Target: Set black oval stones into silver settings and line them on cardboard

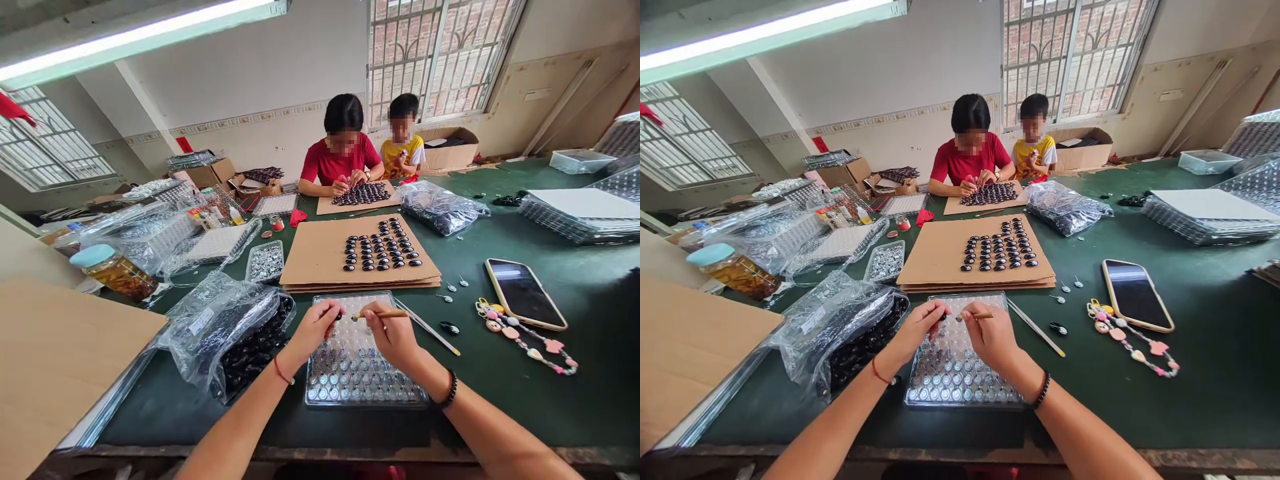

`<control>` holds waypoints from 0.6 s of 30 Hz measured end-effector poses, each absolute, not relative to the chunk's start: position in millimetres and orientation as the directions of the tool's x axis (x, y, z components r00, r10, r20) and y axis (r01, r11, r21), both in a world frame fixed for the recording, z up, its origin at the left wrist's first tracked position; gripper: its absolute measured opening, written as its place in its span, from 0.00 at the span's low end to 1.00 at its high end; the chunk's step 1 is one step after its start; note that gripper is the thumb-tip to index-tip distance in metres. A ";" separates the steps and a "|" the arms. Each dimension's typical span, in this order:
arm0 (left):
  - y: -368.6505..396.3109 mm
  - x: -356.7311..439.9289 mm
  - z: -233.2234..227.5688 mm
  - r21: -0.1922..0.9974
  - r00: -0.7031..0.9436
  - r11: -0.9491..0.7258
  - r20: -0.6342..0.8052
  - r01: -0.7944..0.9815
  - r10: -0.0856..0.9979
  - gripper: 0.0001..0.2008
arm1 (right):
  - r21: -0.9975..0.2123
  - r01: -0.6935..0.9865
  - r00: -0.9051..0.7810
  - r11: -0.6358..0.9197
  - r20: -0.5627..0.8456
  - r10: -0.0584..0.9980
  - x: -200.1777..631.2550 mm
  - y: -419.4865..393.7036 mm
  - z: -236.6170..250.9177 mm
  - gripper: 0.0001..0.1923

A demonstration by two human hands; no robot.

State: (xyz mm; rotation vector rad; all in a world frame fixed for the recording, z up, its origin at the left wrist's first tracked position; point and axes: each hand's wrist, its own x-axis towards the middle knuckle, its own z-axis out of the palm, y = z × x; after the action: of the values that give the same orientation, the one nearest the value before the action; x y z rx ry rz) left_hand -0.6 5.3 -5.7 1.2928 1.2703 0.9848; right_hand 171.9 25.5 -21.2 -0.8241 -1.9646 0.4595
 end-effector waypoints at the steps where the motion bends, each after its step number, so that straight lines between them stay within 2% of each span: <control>1: 4.9 -0.6 -6.4 0.987 0.103 0.110 -0.122 0.115 0.987 0.17 | -0.606 0.355 -0.350 0.712 0.620 0.702 171.7 24.8 -21.4 0.13; 4: 6.9 -0.4 -6.9 0.986 0.082 0.139 -0.147 0.089 0.986 0.17 | -0.629 0.318 -0.312 0.709 0.637 0.705 172.4 22.9 -21.6 0.13; 11: 6.9 3.1 -10.7 0.985 0.026 0.136 -0.139 0.111 0.990 0.15 | -0.797 0.098 -0.153 0.596 0.580 0.800 175.1 18.7 -22.3 0.14; 18: 2.2 11.5 -12.5 0.987 0.031 0.122 -0.126 0.110 0.992 0.14 | -0.834 0.062 -0.179 0.548 0.531 0.828 172.7 15.6 -22.4 0.17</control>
State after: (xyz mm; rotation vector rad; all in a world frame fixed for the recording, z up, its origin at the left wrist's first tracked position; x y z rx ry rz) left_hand 11.5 2.2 -12.5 1.2114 1.3155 1.0367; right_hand 172.7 15.6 -22.4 -0.7681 -1.6195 0.8201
